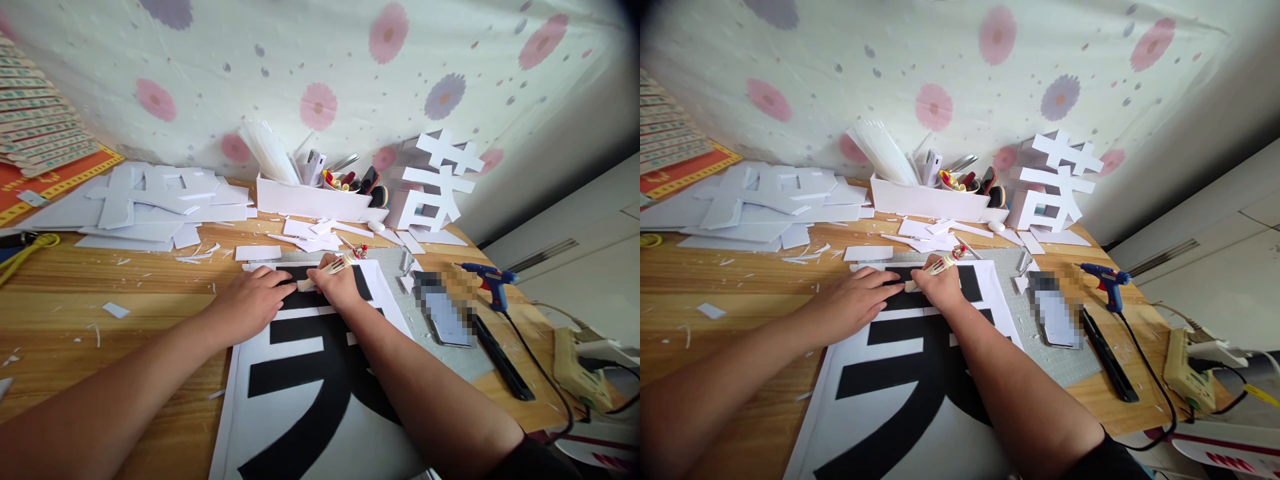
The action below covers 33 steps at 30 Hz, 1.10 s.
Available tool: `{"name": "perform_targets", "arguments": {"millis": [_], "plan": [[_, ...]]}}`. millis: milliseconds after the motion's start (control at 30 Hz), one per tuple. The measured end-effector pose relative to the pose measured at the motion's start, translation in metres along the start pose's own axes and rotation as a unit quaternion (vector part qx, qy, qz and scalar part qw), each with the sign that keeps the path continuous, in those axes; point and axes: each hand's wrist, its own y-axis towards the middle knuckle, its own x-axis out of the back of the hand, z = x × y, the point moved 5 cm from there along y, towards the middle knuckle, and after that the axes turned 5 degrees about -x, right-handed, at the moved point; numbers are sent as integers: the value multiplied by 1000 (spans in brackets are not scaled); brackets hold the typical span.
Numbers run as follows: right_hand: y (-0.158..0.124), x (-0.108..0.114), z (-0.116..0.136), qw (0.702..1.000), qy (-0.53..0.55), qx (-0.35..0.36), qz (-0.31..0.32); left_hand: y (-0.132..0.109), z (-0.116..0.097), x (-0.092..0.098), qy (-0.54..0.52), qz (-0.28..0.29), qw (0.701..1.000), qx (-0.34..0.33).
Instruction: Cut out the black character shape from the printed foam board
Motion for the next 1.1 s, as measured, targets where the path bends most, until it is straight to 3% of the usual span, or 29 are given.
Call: {"name": "perform_targets", "arguments": {"millis": [367,1100], "plan": [[0,1,-1,999,41,-22,-9,0,2,-3,0,5,1000,-1],[-2,9,-3,999,-49,-10,-17,-2,6,-5,26,7,1000,-3]]}}
